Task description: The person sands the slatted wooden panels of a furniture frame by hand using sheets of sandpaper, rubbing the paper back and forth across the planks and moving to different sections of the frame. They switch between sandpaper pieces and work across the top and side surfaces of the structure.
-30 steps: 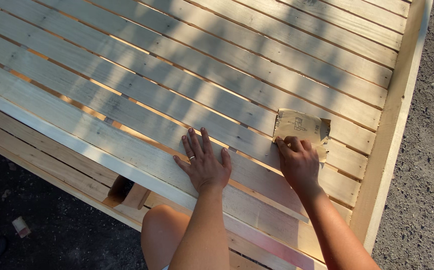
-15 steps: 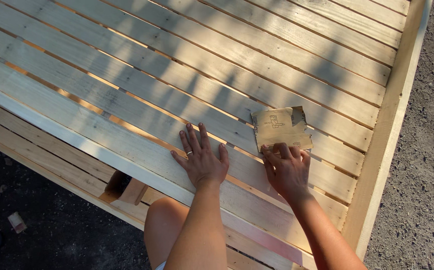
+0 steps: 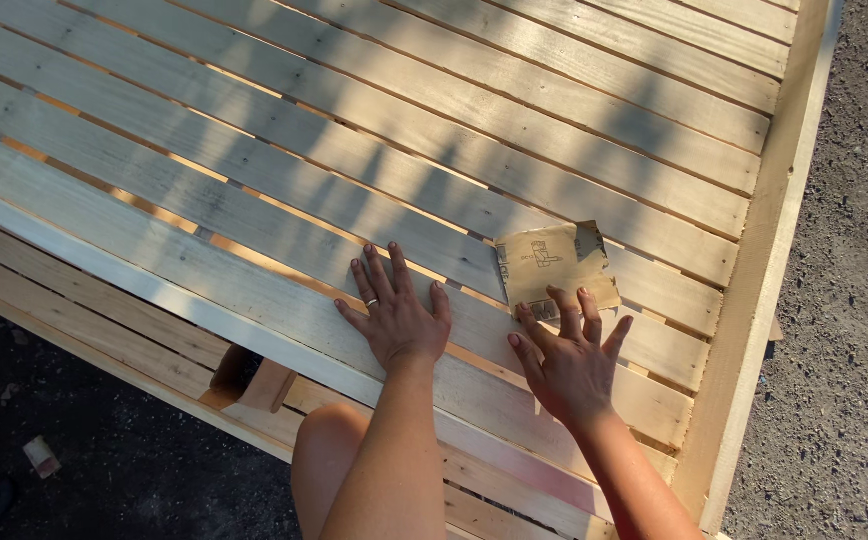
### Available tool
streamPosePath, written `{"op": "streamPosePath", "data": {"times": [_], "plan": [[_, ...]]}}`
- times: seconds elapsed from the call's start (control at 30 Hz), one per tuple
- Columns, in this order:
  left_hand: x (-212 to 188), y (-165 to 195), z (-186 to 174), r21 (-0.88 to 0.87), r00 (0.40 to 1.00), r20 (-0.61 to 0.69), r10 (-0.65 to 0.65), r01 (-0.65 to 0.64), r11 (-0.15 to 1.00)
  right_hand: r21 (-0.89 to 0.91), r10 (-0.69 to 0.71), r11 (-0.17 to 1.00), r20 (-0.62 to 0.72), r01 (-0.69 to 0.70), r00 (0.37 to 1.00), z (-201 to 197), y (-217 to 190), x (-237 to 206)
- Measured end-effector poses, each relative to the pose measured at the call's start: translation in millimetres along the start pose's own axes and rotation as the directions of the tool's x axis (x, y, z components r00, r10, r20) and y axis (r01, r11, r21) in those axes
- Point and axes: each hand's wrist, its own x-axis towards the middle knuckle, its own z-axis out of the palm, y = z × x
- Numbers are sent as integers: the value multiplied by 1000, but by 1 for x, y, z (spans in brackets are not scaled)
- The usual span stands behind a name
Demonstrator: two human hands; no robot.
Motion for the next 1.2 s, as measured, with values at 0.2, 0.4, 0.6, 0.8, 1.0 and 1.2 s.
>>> {"op": "streamPosePath", "data": {"times": [0.2, 0.4, 0.6, 0.8, 1.0, 1.2], "plan": [[-1, 0, 1, 1, 1000, -18, -3, 3, 1000, 71, 58, 996, 8, -59, 998, 15, 1, 9], [0, -1, 3, -7, 999, -46, 7, -7, 1000, 0, 79, 997, 12, -79, 997, 11, 7, -10], [-1, -1, 2, -33, 999, -50, 7, -9, 999, 47, 60, 997, 85, -64, 995, 17, -3, 40], [0, -2, 3, -32, 998, -55, 12, -13, 999, 396, -60, 910, -160, 120, 985, 20, 17, 46], [1, -3, 4, -5, 998, -68, 17, -17, 1000, 547, 221, 837, -341, 2, 914, 30, 42, -2], [4, -8, 18, 3, 984, -156, 80, -80, 997, 446, 204, 894, -336, -36, 919, 36, 40, 9]]}}
